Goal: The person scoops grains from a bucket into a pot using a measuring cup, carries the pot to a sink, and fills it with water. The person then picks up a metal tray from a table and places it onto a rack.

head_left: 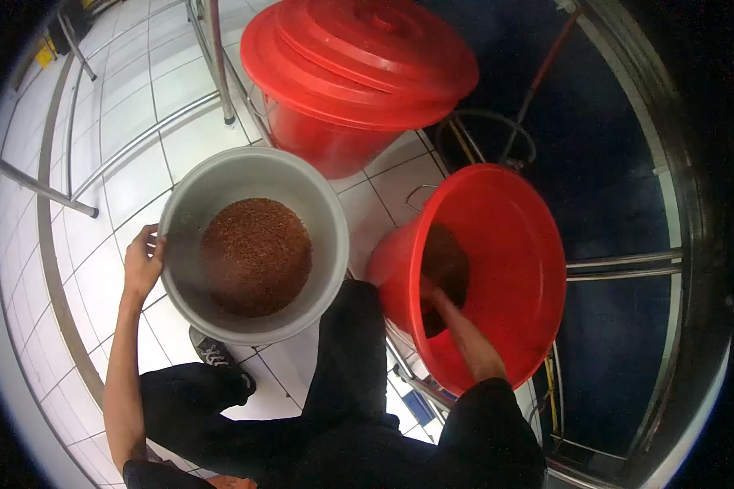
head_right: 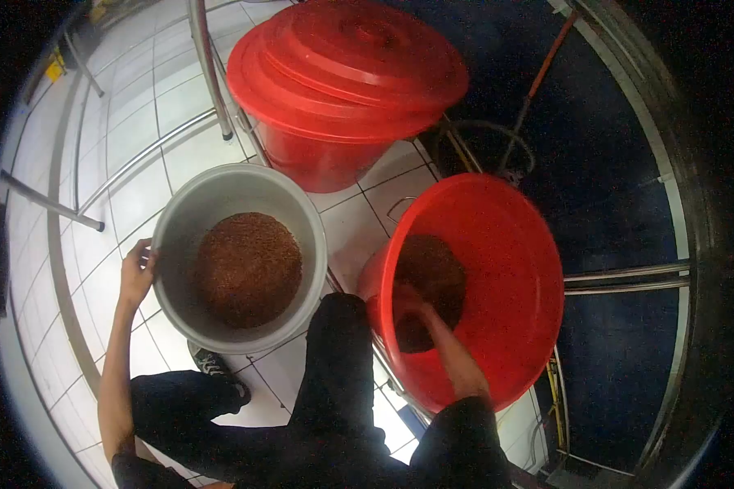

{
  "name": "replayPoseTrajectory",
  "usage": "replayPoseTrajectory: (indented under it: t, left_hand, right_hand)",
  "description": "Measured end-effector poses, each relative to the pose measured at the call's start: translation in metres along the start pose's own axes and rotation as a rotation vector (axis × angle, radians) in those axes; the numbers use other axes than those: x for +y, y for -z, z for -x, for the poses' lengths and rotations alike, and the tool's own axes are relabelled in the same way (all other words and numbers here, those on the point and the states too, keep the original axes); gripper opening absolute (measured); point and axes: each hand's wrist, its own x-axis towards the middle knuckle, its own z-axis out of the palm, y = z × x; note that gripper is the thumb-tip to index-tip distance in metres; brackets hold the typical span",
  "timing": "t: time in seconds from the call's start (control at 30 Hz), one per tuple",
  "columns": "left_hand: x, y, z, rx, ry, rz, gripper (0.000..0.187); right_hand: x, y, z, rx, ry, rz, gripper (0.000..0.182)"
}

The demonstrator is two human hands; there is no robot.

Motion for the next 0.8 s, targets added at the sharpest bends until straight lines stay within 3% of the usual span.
replayPoseTrajectory:
  t: [0.1, 0.2, 0.27, 0.4, 0.5, 0.57, 0.8]
  left_hand:
    - [0.008, 0.003, 0.004, 0.009, -0.005, -0.049, 0.026]
    - [0.003, 0.001, 0.003, 0.035, -0.019, -0.035, 0.026]
    - [0.001, 0.001, 0.003, 0.026, -0.025, -0.026, 0.026]
    - [-0.012, -0.001, -0.002, 0.013, -0.046, 0.013, 0.027]
    - [-0.027, -0.003, -0.007, -0.014, -0.094, -0.016, 0.029]
    - [-0.032, -0.006, -0.010, -0.063, -0.048, 0.002, 0.033]
    - [-0.029, 0.001, -0.008, -0.028, 0.001, 0.012, 0.050]
  right_hand:
    - [-0.026, 0.013, 0.032, -0.082, -0.251, -0.213, 0.073]
    - [-0.041, 0.022, 0.068, -0.095, -0.341, -0.428, 0.070]
    - [-0.037, 0.025, 0.081, -0.181, -0.180, -0.643, 0.069]
    - [-0.044, 0.044, 0.116, 0.031, -0.284, -0.843, 0.073]
    - [-0.083, 0.058, 0.139, 0.031, -0.171, -0.828, 0.079]
    - [-0.087, 0.066, 0.155, 0.299, -0.221, -0.901, 0.081]
    - [-0.116, 0.078, 0.167, 0.402, 0.034, -0.934, 0.087]
